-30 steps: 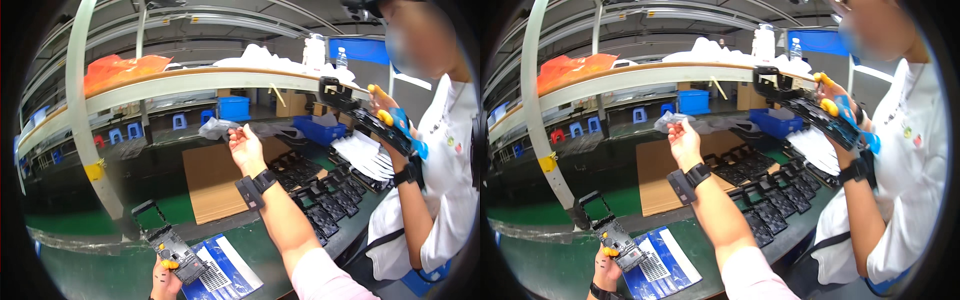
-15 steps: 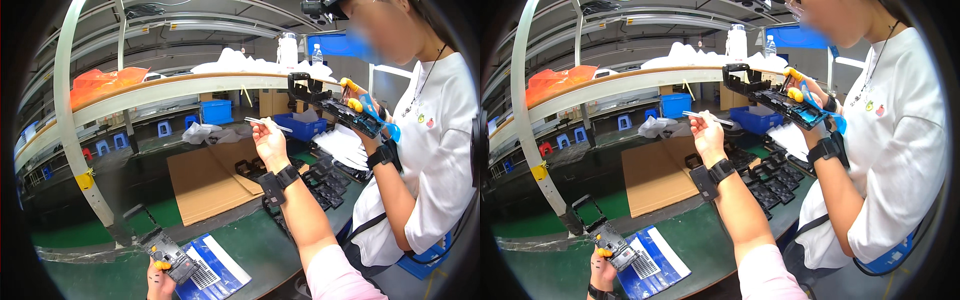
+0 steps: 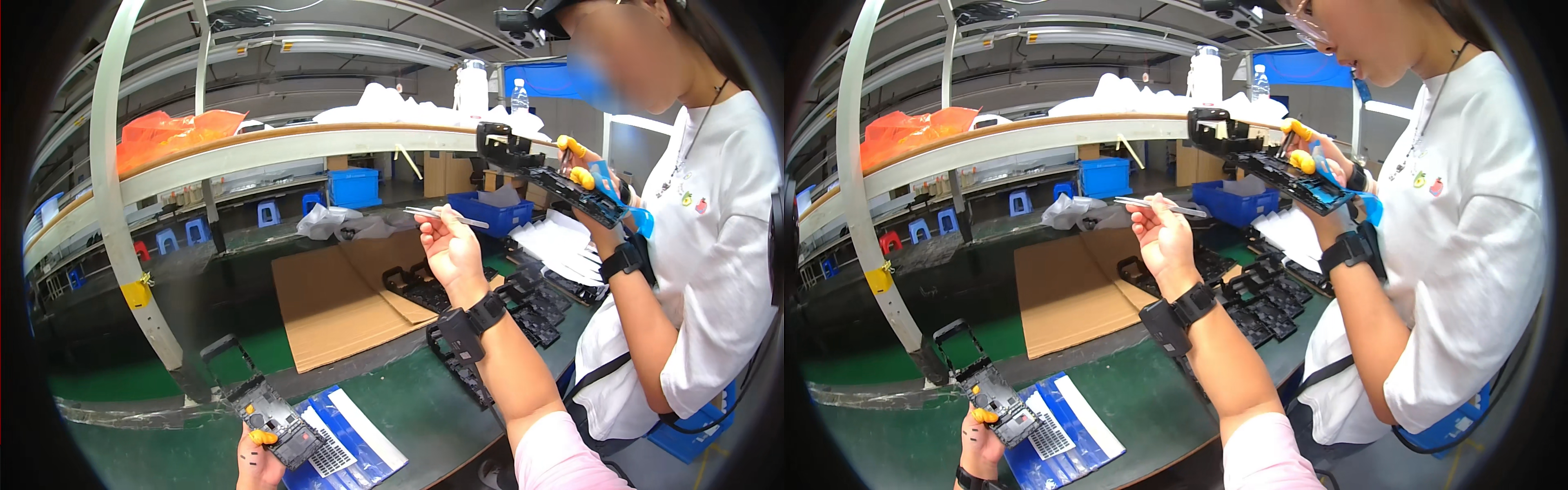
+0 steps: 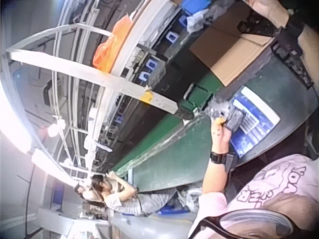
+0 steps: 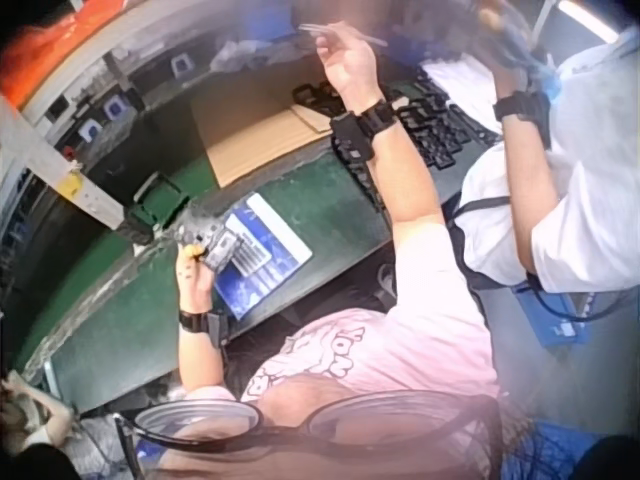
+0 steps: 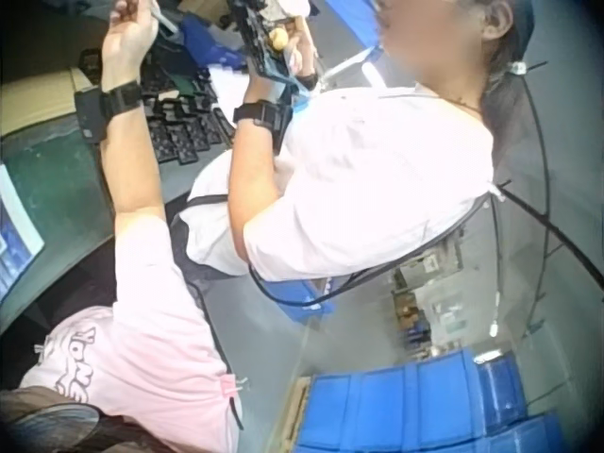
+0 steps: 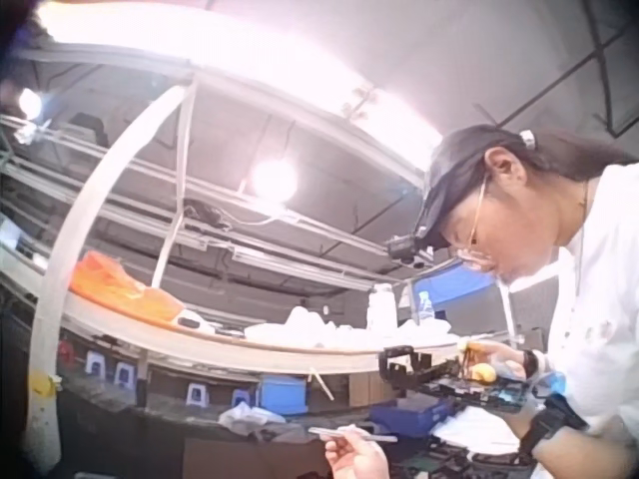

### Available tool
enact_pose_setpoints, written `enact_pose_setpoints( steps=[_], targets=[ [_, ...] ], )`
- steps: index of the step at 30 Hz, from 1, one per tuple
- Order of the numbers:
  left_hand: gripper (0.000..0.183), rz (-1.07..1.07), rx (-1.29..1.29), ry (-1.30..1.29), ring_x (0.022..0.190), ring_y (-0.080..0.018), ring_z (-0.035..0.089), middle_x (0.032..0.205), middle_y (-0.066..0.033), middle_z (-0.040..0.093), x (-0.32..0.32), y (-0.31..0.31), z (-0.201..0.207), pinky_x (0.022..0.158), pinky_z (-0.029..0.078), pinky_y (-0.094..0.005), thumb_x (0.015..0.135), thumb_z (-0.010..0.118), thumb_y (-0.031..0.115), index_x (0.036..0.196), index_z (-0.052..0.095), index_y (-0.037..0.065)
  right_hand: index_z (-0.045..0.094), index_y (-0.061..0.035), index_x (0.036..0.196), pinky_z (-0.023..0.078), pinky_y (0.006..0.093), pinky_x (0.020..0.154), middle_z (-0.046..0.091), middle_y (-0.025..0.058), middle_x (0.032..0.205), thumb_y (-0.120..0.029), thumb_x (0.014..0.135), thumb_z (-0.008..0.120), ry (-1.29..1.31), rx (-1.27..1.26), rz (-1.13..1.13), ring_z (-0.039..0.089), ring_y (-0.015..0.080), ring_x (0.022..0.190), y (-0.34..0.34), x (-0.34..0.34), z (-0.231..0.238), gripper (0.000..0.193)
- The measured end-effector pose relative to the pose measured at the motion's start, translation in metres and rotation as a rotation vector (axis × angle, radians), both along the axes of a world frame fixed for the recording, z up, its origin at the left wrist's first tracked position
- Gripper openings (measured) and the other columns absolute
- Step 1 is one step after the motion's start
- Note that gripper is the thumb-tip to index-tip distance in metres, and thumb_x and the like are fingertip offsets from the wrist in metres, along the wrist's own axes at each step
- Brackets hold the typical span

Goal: Assembling or repairing components within a plastic electronic housing using tweezers.

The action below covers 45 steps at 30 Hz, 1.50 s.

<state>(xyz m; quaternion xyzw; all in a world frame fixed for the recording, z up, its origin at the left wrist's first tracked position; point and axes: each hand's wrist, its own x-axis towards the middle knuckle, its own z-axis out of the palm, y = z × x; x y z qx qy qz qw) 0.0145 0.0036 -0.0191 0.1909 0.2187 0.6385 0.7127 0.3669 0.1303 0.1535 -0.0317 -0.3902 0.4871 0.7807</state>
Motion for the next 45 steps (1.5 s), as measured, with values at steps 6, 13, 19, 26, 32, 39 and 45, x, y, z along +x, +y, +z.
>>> enact_pose_setpoints(
  steps=[6, 13, 19, 26, 32, 39, 45],
  targets=[
    [0.046, -0.084, 0.006, -0.126, 0.095, -0.0385, 0.054, 0.105, -0.0163, 0.053, 0.002, 0.001, 0.007, 0.078, 0.047, -0.0573, 0.073, 0.04, -0.006, 0.117, 0.04, 0.006, 0.056, -0.0014, 0.083, 0.044, 0.0224, 0.052, 0.063, 0.0134, 0.075, -0.016, 0.087, 0.055, -0.309, -0.069, -0.011, 0.057, 0.0151, 0.061, -0.055, -0.066, -0.013, 0.015],
    [0.043, -0.044, 0.112, -0.094, 0.095, -0.0321, 0.056, 0.108, -0.0145, 0.052, -0.012, 0.006, 0.015, 0.079, 0.05, -0.0497, 0.08, 0.049, 0.002, 0.12, 0.036, 0.008, 0.054, 0.001, 0.087, 0.045, 0.0219, 0.048, 0.063, 0.0154, 0.078, -0.006, 0.086, 0.054, -0.581, 0.211, 0.05, 0.059, 0.0143, 0.058, -0.078, -0.165, -0.054, 0.007],
    [0.047, 0.026, 0.177, -0.088, 0.099, -0.0331, 0.055, 0.111, -0.015, 0.05, -0.029, 0.012, 0.008, 0.083, 0.048, -0.0509, 0.08, 0.046, -0.001, 0.124, 0.032, 0.009, 0.056, -0.0015, 0.088, 0.039, 0.0212, 0.046, 0.062, 0.0138, 0.073, -0.011, 0.086, 0.054, -0.346, -0.041, -0.027, 0.054, 0.0128, 0.054, -0.027, -0.15, -0.067, 0.01],
    [0.044, 0.09, 0.11, 0.042, 0.097, -0.0243, 0.056, 0.109, -0.011, 0.055, -0.048, -0.043, 0.047, 0.086, 0.046, -0.0386, 0.079, 0.05, -0.002, 0.121, 0.041, 0.006, 0.056, -0.0023, 0.087, 0.035, 0.019, 0.045, 0.06, 0.0087, 0.073, -0.017, 0.087, 0.053, -0.319, 0.0, -0.147, 0.05, 0.01, 0.052, -0.03, -0.101, -0.055, 0.014],
    [0.04, 0.421, -0.052, 0.3, 0.09, -0.0279, 0.059, 0.101, -0.0136, 0.057, -0.138, -0.084, 0.018, 0.08, 0.05, -0.042, 0.076, 0.051, -0.003, 0.115, 0.045, 0.002, 0.057, -0.0017, 0.09, 0.035, 0.0185, 0.047, 0.061, 0.011, 0.077, -0.019, 0.089, 0.051, -0.208, 0.031, -0.117, 0.05, 0.0093, 0.056, -0.026, -0.076, -0.042, 0.019],
    [0.033, 0.507, -0.129, 0.449, 0.083, -0.0254, 0.059, 0.091, -0.0107, 0.058, -0.264, -0.057, -0.028, 0.076, 0.051, -0.0403, 0.067, 0.049, -0.006, 0.1, 0.051, 0.001, 0.056, -0.0015, 0.088, 0.036, 0.0187, 0.047, 0.061, 0.011, 0.076, -0.017, 0.089, 0.05, -0.264, 0.042, -0.018, 0.051, 0.0095, 0.055, -0.017, -0.098, -0.045, 0.017],
    [0.028, 0.595, -0.27, 0.685, 0.073, -0.0254, 0.061, 0.081, -0.0105, 0.058, -0.299, -0.044, -0.02, 0.065, 0.053, -0.0393, 0.067, 0.041, -0.005, 0.092, 0.052, 0.0, 0.055, -0.0019, 0.083, 0.038, 0.0186, 0.047, 0.061, 0.0114, 0.07, -0.016, 0.088, 0.052, -0.321, 0.014, -0.049, 0.051, 0.0105, 0.05, -0.038, -0.108, -0.042, 0.015]
  ],
)
